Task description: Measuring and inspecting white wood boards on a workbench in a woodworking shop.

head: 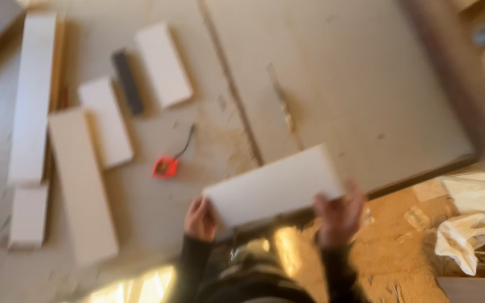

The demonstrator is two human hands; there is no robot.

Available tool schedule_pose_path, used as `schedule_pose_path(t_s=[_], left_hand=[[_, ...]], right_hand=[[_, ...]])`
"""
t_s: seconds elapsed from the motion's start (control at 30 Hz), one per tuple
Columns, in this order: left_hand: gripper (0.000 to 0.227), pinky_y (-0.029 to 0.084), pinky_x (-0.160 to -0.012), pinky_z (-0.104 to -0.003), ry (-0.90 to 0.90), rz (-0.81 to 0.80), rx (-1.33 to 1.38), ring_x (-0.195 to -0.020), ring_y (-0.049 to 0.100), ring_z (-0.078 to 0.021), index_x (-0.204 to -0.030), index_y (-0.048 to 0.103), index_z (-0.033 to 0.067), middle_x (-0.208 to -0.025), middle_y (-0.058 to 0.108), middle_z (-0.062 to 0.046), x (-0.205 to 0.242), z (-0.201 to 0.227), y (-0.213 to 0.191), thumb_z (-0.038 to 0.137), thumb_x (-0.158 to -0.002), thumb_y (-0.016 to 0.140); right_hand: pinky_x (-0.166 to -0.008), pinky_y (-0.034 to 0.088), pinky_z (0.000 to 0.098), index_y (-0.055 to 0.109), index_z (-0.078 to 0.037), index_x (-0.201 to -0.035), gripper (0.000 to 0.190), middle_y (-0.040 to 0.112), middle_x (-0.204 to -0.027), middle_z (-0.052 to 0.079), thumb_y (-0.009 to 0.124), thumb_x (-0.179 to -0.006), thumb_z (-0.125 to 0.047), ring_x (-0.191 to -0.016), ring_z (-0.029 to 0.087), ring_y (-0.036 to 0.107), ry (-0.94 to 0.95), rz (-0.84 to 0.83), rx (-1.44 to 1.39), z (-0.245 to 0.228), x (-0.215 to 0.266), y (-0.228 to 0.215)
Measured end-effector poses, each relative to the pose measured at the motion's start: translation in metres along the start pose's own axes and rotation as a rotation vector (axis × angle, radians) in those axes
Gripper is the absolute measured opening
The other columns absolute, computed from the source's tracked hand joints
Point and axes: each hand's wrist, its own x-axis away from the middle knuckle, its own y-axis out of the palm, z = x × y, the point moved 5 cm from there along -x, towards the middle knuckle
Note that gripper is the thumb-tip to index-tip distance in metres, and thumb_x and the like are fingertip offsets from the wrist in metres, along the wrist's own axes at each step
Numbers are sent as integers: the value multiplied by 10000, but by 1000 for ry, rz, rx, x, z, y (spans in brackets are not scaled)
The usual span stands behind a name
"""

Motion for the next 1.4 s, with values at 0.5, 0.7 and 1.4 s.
schedule_pose_path(t_s=[0.5, 0.7, 1.4], left_hand=[[758, 641, -879, -446, -168, -543, -142, -1159, 680, -296, -1598, 364, 98, -1502, 530, -232, 87, 76, 252, -155, -929, 616], [685, 642, -810, -458, -272, -482, -80, -1063, 725, -308, -1591, 372, 102, -1466, 556, -242, 71, 64, 241, 6, -963, 632], [605, 545, -904, -455, 199, -183, -1585, -1054, 632, -376, -1231, 699, 187, -1193, 657, -136, -10, -14, 56, 269, -667, 902]], right_hand=[[-796, 585, 247, 684, 17, -1284, 353, 771, -1072, 76, 708, -972, -146, -909, 128, 720, 807, -396, -548, 168, -24, -61], [-827, 586, 237, 669, -20, -1246, 310, 748, -1117, 69, 678, -955, -124, -958, 126, 723, 888, -208, -490, 179, -29, -76], [-911, 538, 370, 599, -6, -1240, 400, 649, -1196, 143, 772, -886, -76, -1069, 200, 623, 25, -415, 692, 202, -51, -100]])
